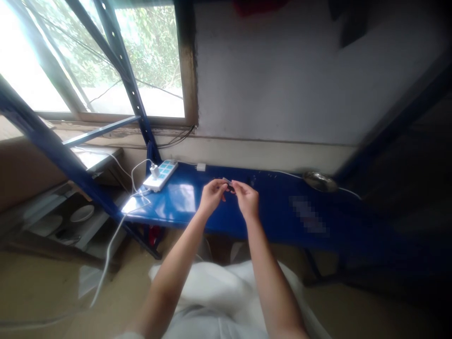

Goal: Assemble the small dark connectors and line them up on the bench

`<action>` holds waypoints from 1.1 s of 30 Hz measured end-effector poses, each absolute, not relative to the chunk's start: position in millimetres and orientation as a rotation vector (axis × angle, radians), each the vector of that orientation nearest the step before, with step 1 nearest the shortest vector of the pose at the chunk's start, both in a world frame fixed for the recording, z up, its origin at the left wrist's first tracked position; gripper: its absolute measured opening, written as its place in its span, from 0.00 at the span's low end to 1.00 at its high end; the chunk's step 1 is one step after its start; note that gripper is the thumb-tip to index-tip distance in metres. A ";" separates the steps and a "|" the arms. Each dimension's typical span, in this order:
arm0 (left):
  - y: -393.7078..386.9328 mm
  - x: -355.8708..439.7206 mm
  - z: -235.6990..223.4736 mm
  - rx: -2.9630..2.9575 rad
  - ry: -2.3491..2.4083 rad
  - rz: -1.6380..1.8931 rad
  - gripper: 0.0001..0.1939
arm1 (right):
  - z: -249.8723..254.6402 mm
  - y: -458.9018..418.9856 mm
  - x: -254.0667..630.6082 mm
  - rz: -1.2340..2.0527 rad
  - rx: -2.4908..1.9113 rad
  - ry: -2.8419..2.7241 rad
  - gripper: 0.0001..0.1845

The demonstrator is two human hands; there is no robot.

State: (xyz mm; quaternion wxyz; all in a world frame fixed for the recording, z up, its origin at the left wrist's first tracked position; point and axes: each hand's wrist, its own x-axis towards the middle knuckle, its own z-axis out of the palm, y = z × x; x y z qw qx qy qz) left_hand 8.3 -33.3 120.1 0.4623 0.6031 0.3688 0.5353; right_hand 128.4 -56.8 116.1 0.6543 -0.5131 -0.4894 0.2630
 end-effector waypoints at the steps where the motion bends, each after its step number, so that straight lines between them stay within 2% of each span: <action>1: -32.8 8.5 120.1 1.480 0.915 1.335 0.17 | 115.7 -57.1 127.6 0.628 -1.166 -1.149 0.23; 10: -34.5 8.4 123.0 1.577 0.984 1.416 0.12 | 113.3 -57.7 121.9 0.775 -1.117 -1.283 0.22; 21: -34.4 14.2 113.0 1.595 0.957 1.471 0.11 | 110.2 -54.4 112.5 0.658 -1.147 -1.200 0.19; 27: -30.8 15.0 104.9 1.622 1.016 1.524 0.10 | 98.4 -44.6 112.2 0.445 -1.154 -1.208 0.15; 33: -28.4 16.5 103.5 1.658 1.045 1.528 0.09 | 99.2 -40.7 111.1 0.575 -1.132 -1.196 0.15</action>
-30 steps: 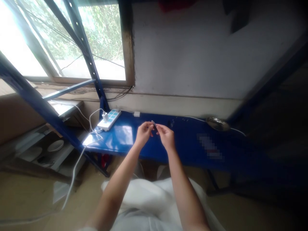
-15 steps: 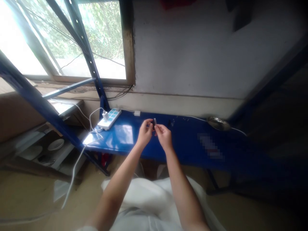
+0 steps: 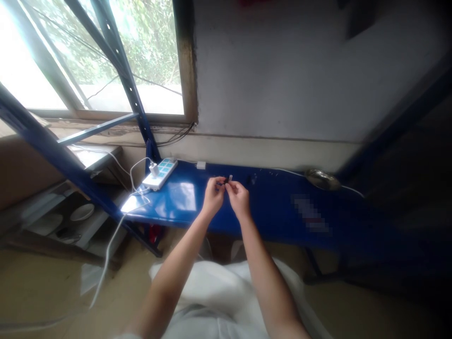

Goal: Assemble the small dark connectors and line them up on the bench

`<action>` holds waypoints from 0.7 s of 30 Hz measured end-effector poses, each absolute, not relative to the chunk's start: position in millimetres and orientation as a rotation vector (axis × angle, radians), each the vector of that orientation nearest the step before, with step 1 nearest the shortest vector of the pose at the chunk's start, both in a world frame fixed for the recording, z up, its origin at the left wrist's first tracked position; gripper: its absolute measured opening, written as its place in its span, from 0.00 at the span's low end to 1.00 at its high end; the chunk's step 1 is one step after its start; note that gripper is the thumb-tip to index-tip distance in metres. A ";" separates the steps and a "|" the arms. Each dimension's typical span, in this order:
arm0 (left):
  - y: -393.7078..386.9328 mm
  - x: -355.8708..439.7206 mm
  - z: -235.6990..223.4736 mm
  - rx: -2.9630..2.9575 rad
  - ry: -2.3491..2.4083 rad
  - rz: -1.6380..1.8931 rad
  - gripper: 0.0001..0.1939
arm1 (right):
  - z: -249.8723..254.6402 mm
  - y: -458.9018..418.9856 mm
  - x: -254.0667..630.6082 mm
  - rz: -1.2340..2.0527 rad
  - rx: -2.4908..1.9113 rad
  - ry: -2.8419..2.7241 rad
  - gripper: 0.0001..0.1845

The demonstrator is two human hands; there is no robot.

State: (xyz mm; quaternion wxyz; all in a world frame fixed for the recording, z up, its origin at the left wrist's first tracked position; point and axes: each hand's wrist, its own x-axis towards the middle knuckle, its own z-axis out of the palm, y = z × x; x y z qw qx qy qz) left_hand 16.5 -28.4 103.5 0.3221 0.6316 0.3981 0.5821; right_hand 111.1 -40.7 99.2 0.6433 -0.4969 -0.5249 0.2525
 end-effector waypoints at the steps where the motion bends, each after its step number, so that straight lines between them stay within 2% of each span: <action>1: -28.5 16.9 103.8 1.654 1.059 1.529 0.09 | 100.0 -40.5 110.5 0.588 -1.125 -1.191 0.14; 8: -30.1 17.1 103.3 1.603 1.106 1.512 0.10 | 100.0 -34.8 109.0 0.541 -1.140 -1.283 0.13; 15: -26.1 12.1 86.0 1.489 1.129 1.419 0.17 | 90.7 -17.8 126.7 0.329 -1.273 -1.272 0.15; 21: -21.7 8.7 64.5 1.377 1.212 1.215 0.13 | 80.9 -7.7 175.6 0.095 -1.544 -1.048 0.15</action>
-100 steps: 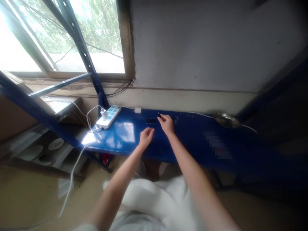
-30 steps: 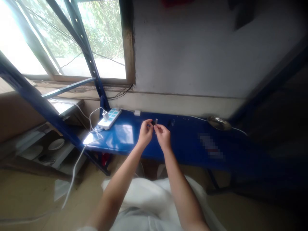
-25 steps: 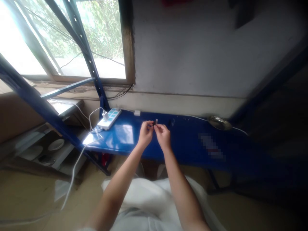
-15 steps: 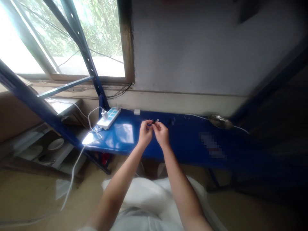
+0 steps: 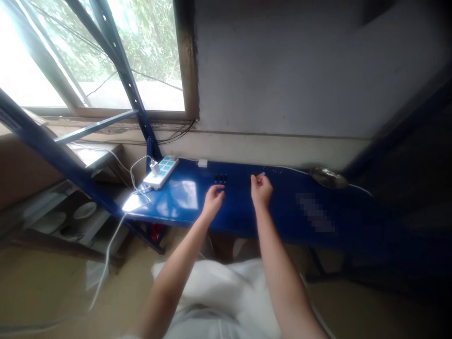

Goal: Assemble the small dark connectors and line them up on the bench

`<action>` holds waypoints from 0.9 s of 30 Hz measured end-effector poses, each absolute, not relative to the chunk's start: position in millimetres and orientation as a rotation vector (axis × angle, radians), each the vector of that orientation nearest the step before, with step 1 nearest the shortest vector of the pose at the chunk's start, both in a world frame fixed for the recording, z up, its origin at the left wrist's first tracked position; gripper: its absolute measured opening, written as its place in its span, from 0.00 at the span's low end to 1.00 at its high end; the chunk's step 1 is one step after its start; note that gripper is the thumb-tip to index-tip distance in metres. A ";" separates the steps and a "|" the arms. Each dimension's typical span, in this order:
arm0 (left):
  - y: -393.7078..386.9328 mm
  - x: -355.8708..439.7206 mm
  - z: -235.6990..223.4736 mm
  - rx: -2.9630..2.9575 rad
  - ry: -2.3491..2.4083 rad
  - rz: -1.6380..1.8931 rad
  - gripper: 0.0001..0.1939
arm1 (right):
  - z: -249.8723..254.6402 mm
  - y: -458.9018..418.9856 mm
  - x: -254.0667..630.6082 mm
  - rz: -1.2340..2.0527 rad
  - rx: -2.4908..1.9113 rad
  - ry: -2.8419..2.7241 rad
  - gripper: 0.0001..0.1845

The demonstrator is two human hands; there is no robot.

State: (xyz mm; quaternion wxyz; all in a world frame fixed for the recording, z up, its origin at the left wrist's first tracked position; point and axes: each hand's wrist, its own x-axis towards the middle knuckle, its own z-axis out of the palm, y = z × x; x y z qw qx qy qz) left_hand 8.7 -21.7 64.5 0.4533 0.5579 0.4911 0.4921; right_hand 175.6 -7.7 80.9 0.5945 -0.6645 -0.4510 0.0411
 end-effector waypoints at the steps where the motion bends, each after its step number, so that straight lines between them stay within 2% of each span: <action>1: -20.6 8.8 60.0 1.356 1.222 1.186 0.13 | 77.8 -6.2 183.7 0.087 -1.585 -1.040 0.14; 7: -12.2 8.4 29.0 1.268 1.288 1.116 0.10 | 47.5 3.8 215.7 0.156 -1.806 -1.083 0.09; 12: -9.8 5.1 20.3 1.221 1.271 1.132 0.09 | 24.5 15.8 221.8 0.272 -1.917 -1.191 0.11; 27: -13.0 4.9 13.8 1.279 1.249 1.151 0.08 | 21.3 51.9 230.5 0.300 -2.113 -1.347 0.10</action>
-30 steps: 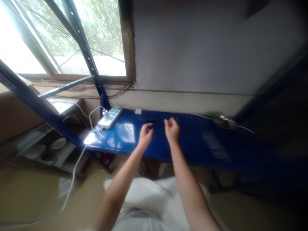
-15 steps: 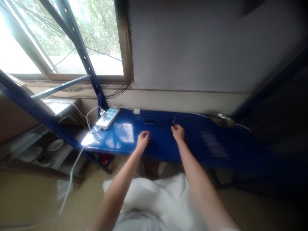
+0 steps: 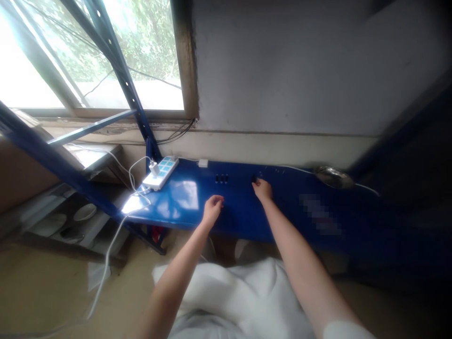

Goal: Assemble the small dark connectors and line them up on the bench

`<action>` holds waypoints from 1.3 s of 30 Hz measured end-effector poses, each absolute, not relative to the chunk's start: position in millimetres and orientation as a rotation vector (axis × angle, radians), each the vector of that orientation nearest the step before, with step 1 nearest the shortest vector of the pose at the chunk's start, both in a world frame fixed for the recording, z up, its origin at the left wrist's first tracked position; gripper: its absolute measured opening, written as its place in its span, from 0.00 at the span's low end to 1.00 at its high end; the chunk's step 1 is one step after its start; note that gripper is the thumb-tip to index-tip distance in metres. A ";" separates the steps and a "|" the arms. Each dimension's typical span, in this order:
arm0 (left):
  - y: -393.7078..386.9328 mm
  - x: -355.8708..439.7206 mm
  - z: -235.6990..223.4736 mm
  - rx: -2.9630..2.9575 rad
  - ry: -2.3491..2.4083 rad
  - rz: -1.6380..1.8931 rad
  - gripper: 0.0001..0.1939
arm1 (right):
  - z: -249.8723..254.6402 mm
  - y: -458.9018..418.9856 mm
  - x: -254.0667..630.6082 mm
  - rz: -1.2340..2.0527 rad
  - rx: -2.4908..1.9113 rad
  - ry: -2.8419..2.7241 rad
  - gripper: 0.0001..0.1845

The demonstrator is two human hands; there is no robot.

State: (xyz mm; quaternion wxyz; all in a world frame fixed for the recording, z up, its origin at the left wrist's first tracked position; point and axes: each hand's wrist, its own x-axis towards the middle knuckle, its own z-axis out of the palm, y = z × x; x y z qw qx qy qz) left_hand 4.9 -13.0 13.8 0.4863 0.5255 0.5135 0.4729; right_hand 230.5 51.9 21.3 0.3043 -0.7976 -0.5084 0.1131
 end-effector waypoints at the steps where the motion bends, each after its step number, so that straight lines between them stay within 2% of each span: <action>1: -12.9 4.9 13.3 1.288 1.251 1.155 0.08 | 20.9 52.6 230.9 0.292 -2.120 -1.353 0.10; 11: -13.4 3.8 8.6 1.349 1.242 1.165 0.09 | 15.0 61.0 246.4 0.335 -2.148 -1.435 0.08; 22: -15.1 3.9 13.0 1.434 1.278 1.133 0.08 | 15.1 67.9 253.0 0.616 -2.102 -0.929 0.05; 29: -16.1 4.1 10.4 1.530 1.316 1.145 0.09 | 15.0 69.9 253.1 0.644 -2.094 -0.915 0.02; 34: -12.8 5.7 18.6 1.741 1.355 1.268 0.11 | 16.5 67.8 257.6 0.777 -2.013 -0.919 0.09; 39: 4.4 10.1 47.9 1.979 1.475 1.147 0.20 | 23.5 50.0 258.5 0.810 -1.917 -0.873 0.16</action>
